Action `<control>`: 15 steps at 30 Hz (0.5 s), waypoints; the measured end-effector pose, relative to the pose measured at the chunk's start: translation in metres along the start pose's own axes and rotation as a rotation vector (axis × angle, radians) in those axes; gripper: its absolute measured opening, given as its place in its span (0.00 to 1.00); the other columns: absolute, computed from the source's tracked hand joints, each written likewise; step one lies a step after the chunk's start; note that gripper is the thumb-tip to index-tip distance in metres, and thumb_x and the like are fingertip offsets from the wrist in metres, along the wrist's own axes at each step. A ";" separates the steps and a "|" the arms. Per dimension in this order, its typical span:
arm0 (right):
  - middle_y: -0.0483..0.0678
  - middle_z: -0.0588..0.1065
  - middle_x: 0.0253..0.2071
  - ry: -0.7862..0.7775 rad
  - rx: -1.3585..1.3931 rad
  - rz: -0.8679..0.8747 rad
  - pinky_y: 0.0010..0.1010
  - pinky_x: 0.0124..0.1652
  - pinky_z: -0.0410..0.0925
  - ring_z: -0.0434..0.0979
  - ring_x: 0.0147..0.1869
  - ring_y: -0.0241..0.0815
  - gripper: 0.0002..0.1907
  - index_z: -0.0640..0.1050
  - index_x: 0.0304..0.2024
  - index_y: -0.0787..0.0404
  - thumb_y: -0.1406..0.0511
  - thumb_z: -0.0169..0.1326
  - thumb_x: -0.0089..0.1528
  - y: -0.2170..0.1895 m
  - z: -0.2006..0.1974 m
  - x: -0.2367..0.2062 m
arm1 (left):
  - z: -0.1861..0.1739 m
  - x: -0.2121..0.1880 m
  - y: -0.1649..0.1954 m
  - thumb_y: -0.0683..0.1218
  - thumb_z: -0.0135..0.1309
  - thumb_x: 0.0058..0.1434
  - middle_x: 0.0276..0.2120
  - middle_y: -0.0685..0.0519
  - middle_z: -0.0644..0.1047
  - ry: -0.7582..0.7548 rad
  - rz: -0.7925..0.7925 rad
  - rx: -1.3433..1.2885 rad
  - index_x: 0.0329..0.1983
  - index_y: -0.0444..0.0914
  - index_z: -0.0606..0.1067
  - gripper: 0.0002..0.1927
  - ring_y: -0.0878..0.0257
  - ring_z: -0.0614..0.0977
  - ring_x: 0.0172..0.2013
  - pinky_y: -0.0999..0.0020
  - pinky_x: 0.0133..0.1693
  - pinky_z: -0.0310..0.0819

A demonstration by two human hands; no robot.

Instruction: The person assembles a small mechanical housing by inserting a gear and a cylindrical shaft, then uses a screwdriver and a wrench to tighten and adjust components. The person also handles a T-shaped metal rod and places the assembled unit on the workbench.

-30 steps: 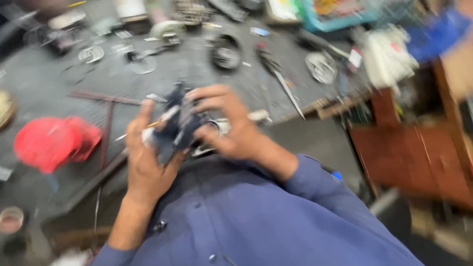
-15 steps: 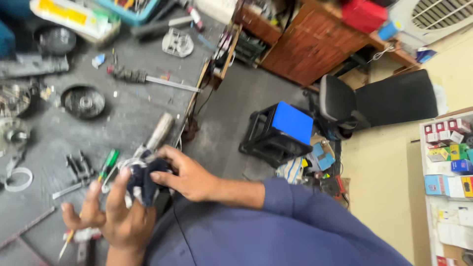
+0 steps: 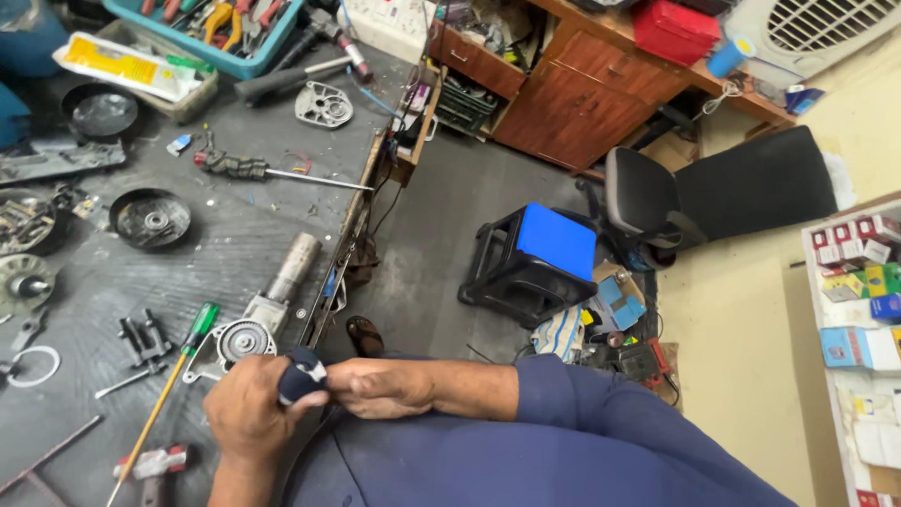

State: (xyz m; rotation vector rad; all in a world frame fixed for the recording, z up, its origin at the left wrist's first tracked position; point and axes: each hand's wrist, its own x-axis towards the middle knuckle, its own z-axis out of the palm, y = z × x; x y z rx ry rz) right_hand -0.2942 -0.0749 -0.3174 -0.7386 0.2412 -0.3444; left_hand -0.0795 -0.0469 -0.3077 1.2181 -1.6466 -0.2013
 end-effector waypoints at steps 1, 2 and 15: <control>0.50 0.66 0.71 -0.115 -0.080 -0.055 0.29 0.78 0.51 0.62 0.79 0.36 0.47 0.64 0.74 0.66 0.41 0.57 0.65 -0.005 0.003 0.002 | 0.000 -0.010 -0.001 0.61 0.53 0.63 0.31 0.50 0.77 0.046 -0.089 -0.089 0.40 0.39 0.75 0.21 0.54 0.79 0.30 0.59 0.32 0.72; 0.49 0.65 0.73 -0.152 -0.115 -0.049 0.29 0.78 0.50 0.60 0.80 0.36 0.47 0.63 0.75 0.64 0.42 0.57 0.64 -0.011 0.009 0.006 | -0.001 -0.019 -0.002 0.59 0.49 0.67 0.30 0.52 0.76 0.095 -0.177 -0.177 0.39 0.40 0.75 0.18 0.57 0.79 0.27 0.62 0.31 0.71; 0.58 0.70 0.62 0.195 -1.811 -0.833 0.49 0.64 0.65 0.70 0.66 0.61 0.29 0.75 0.59 0.63 0.51 0.58 0.62 -0.100 0.064 0.051 | -0.010 -0.022 0.020 0.76 0.29 0.69 0.55 0.44 0.73 0.099 -0.868 -1.240 0.65 0.27 0.66 0.49 0.56 0.72 0.55 0.61 0.59 0.62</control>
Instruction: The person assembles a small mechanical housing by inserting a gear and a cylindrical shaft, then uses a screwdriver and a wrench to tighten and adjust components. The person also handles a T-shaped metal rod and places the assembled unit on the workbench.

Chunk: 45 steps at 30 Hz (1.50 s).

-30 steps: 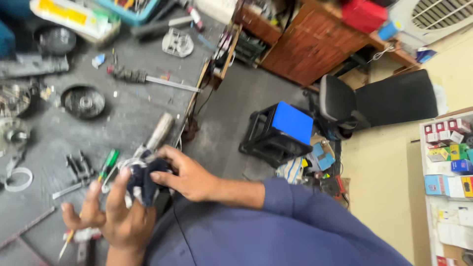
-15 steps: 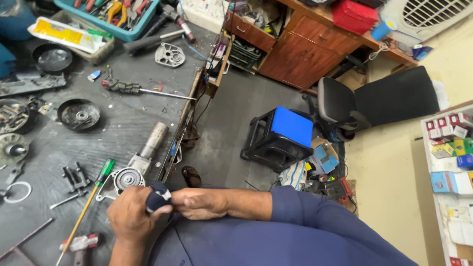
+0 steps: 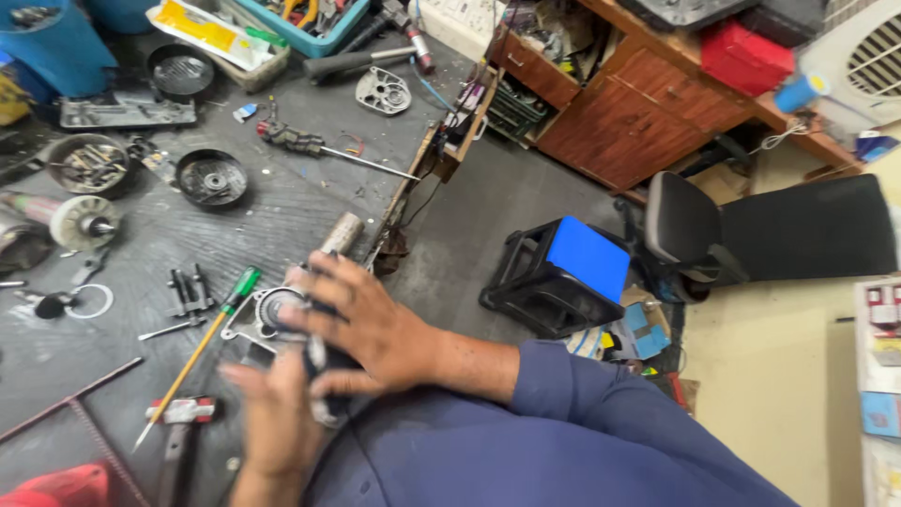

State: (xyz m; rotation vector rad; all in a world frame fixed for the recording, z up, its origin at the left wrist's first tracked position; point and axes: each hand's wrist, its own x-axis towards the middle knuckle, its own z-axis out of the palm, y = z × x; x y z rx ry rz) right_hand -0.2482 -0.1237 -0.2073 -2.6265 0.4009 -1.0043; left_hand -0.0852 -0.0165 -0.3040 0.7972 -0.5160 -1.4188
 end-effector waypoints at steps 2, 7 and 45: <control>0.57 0.71 0.57 0.056 0.024 0.093 0.46 0.60 0.67 0.72 0.60 0.57 0.24 0.76 0.54 0.63 0.52 0.53 0.65 0.009 0.011 -0.002 | 0.015 0.001 -0.001 0.74 0.35 0.67 0.62 0.46 0.69 -0.195 0.124 0.209 0.70 0.29 0.60 0.48 0.57 0.67 0.62 0.63 0.63 0.58; 0.44 0.71 0.36 0.048 0.566 0.646 0.33 0.46 0.70 0.72 0.42 0.38 0.22 0.74 0.41 0.62 0.51 0.43 0.75 0.052 0.047 -0.025 | 0.037 0.019 0.016 0.54 0.59 0.57 0.52 0.39 0.77 -0.314 -0.109 0.777 0.69 0.35 0.61 0.40 0.44 0.77 0.53 0.60 0.55 0.71; 0.51 0.77 0.29 -0.103 0.998 0.575 0.45 0.39 0.70 0.73 0.27 0.44 0.23 0.79 0.44 0.64 0.50 0.52 0.75 0.345 0.082 0.033 | -0.011 0.015 0.014 0.46 0.63 0.60 0.73 0.48 0.65 0.819 0.284 1.415 0.65 0.39 0.72 0.29 0.45 0.66 0.71 0.48 0.73 0.53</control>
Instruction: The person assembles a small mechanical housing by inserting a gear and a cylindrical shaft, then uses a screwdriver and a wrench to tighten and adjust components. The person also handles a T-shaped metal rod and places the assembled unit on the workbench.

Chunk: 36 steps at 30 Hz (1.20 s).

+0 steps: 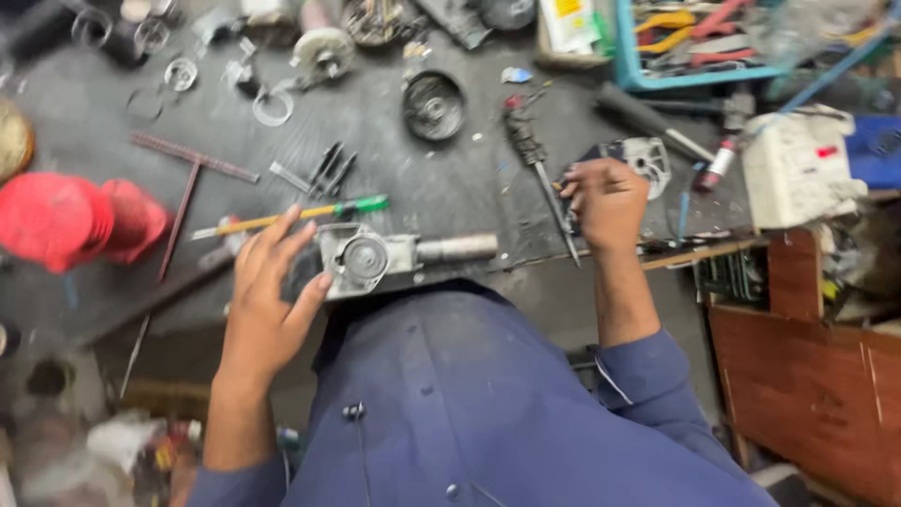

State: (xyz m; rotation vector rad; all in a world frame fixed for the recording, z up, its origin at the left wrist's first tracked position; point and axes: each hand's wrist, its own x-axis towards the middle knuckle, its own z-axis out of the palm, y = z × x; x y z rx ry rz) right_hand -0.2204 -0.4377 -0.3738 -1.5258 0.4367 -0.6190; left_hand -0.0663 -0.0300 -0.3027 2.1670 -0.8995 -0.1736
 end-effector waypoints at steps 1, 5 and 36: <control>0.50 0.74 0.24 -0.053 0.363 0.031 0.45 0.39 0.68 0.68 0.22 0.42 0.28 0.78 0.44 0.67 0.47 0.47 0.80 0.001 0.008 0.001 | 0.000 -0.001 -0.003 0.46 0.63 0.60 0.73 0.47 0.64 -0.017 -0.036 -0.032 0.69 0.37 0.69 0.34 0.44 0.65 0.72 0.50 0.71 0.55; 0.52 0.78 0.42 -0.441 0.876 0.225 0.42 0.42 0.71 0.72 0.26 0.42 0.49 0.59 0.76 0.51 0.32 0.41 0.62 -0.025 0.037 -0.003 | 0.000 0.000 -0.002 0.53 0.71 0.46 0.72 0.42 0.61 -0.097 -0.043 -0.025 0.74 0.36 0.56 0.55 0.43 0.63 0.70 0.52 0.68 0.55; 0.49 0.75 0.49 -0.735 -0.768 -0.443 0.42 0.54 0.67 0.74 0.55 0.53 0.28 0.75 0.54 0.58 0.63 0.69 0.53 -0.038 0.112 -0.019 | -0.005 0.010 0.031 0.51 0.69 0.48 0.58 0.46 0.71 -0.211 0.014 0.281 0.68 0.39 0.64 0.45 0.47 0.73 0.58 0.53 0.58 0.66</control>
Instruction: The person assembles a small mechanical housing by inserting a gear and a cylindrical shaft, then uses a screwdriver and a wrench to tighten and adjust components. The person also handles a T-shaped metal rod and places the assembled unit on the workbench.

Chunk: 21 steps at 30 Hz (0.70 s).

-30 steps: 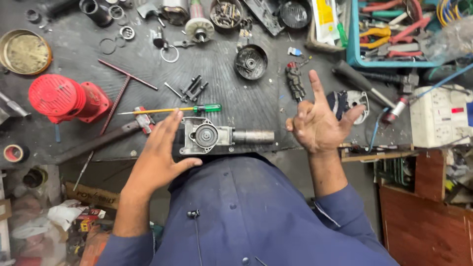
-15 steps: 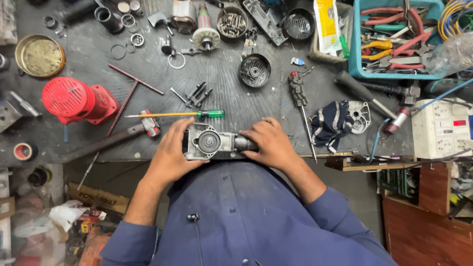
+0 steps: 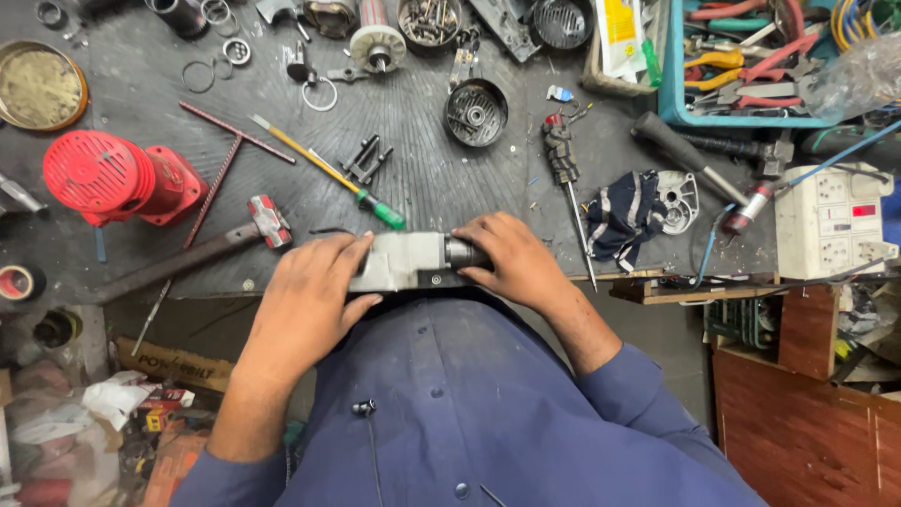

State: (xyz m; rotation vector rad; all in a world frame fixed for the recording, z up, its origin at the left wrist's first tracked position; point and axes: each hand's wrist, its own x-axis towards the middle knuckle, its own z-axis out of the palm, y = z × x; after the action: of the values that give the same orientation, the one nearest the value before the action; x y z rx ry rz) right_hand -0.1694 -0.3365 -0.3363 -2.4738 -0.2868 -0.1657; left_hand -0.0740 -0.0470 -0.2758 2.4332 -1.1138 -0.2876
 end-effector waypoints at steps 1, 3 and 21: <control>0.48 0.75 0.49 -0.012 -0.012 -0.004 0.43 0.54 0.66 0.74 0.55 0.52 0.29 0.75 0.56 0.58 0.63 0.68 0.53 -0.002 0.002 -0.002 | 0.003 -0.002 -0.001 0.53 0.69 0.49 0.59 0.47 0.71 0.017 -0.013 -0.016 0.67 0.40 0.65 0.43 0.47 0.73 0.59 0.53 0.59 0.66; 0.48 0.76 0.50 -0.015 -0.034 -0.010 0.43 0.55 0.65 0.75 0.56 0.52 0.30 0.75 0.57 0.58 0.62 0.68 0.53 -0.004 0.006 -0.004 | 0.012 -0.003 -0.006 0.53 0.69 0.48 0.62 0.44 0.69 0.057 -0.086 -0.154 0.69 0.36 0.64 0.46 0.44 0.71 0.61 0.52 0.60 0.64; 0.45 0.75 0.52 0.216 -0.385 -0.185 0.43 0.54 0.64 0.75 0.55 0.45 0.27 0.77 0.55 0.57 0.66 0.65 0.52 0.001 0.003 0.014 | 0.027 -0.002 -0.023 0.54 0.74 0.41 0.60 0.38 0.67 0.261 -0.201 -0.136 0.63 0.34 0.63 0.49 0.39 0.69 0.59 0.49 0.60 0.64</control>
State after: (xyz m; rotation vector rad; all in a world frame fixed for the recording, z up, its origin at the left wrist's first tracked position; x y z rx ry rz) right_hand -0.1556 -0.3330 -0.3363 -2.7727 -0.4226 -0.6129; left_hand -0.0701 -0.0407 -0.3100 2.3804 -0.7166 -0.0983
